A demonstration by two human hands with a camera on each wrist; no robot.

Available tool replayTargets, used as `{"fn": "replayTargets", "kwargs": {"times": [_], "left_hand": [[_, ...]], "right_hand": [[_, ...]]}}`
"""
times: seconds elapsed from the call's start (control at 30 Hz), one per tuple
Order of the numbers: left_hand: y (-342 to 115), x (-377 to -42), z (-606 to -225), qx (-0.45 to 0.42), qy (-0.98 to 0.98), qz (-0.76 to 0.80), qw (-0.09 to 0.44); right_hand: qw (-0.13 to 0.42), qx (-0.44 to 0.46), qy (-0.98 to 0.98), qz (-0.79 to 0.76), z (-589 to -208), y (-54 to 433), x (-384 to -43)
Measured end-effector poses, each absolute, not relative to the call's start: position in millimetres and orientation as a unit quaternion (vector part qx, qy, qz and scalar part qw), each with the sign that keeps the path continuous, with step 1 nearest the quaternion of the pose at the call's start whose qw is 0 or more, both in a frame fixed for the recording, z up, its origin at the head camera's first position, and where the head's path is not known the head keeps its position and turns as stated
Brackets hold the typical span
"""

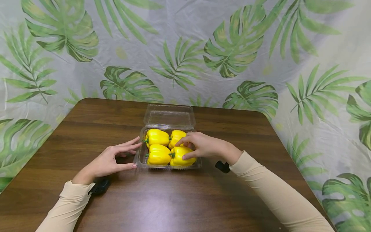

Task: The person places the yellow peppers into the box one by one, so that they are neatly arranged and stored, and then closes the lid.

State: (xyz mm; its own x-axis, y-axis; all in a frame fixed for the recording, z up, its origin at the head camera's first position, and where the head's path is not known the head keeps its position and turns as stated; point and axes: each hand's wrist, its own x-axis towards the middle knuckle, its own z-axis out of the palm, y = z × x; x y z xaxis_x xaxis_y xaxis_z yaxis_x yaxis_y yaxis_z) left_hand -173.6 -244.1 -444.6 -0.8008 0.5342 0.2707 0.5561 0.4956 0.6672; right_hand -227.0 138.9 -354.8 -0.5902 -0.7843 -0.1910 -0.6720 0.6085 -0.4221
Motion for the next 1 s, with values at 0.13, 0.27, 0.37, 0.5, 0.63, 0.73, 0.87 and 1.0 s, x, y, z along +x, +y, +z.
{"fn": "replayTargets", "kwargs": {"times": [0.13,0.27,0.37,0.5,0.63,0.73,0.87,1.0], "left_hand": [[-244,-173,-445,-0.314,-0.865,-0.391,0.014],[-244,-173,-445,-0.313,-0.864,-0.393,0.011],[-244,-173,-444,-0.312,-0.865,-0.393,0.012],[-244,-173,-444,-0.313,-0.864,-0.393,0.013],[-245,-174,-445,-0.313,-0.864,-0.393,0.013],[-245,-174,-446,-0.314,-0.864,-0.394,0.014],[-244,-174,-445,-0.316,-0.859,-0.402,0.014],[-246,-176,-447,-0.309,-0.85,-0.426,0.008]], "right_hand": [[0.185,-0.412,0.878,-0.158,-355,140,-228],[0.186,-0.414,0.876,-0.164,-357,142,-229],[0.182,-0.418,0.873,-0.173,-359,144,-231],[0.176,-0.42,0.87,-0.189,-361,146,-232],[0.171,-0.41,0.871,-0.21,-362,149,-234],[0.166,-0.393,0.875,-0.229,-362,152,-236],[0.144,-0.377,0.878,-0.257,-365,159,-240],[0.119,-0.36,0.879,-0.288,-372,168,-247]]}}
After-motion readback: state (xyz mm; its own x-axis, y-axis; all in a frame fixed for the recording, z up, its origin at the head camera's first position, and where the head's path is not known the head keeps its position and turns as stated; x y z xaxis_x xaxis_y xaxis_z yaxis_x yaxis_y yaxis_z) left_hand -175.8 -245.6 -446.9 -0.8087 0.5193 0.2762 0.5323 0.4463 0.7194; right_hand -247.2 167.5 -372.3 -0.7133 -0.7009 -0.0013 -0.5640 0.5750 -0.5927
